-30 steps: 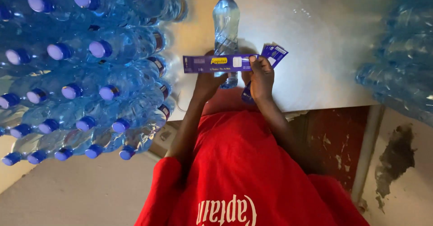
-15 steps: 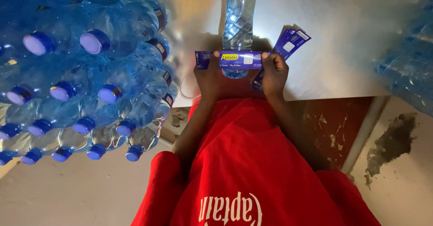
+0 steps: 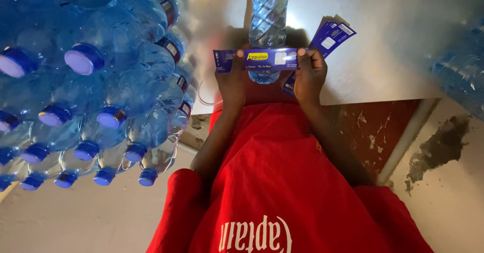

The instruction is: Manually peeling adhesive labels from a backing and applying them to plastic water bottles.

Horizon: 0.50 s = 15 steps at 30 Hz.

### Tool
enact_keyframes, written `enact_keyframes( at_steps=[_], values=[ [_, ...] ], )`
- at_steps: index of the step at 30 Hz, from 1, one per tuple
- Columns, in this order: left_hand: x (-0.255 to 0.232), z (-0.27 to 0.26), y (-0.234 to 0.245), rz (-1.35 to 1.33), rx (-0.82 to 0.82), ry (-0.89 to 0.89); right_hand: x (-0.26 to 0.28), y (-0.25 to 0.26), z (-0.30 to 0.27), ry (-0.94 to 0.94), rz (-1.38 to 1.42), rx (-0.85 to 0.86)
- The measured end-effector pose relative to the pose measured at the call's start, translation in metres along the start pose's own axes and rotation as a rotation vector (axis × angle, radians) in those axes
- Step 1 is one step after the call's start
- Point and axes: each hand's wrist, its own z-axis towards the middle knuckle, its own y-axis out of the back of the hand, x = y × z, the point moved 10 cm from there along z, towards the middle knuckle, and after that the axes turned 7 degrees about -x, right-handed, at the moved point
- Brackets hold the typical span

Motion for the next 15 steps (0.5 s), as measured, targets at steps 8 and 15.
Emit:
enact_keyframes(
  at_steps=[8, 15],
  values=[
    [0.005, 0.000, -0.001, -0.004, 0.025, 0.016, 0.002, -0.002, 0.000, -0.036, 0.028, -0.010],
    [0.004, -0.002, -0.001, 0.001, -0.017, 0.001, -0.022, 0.015, 0.007, -0.030, 0.072, -0.033]
  ],
)
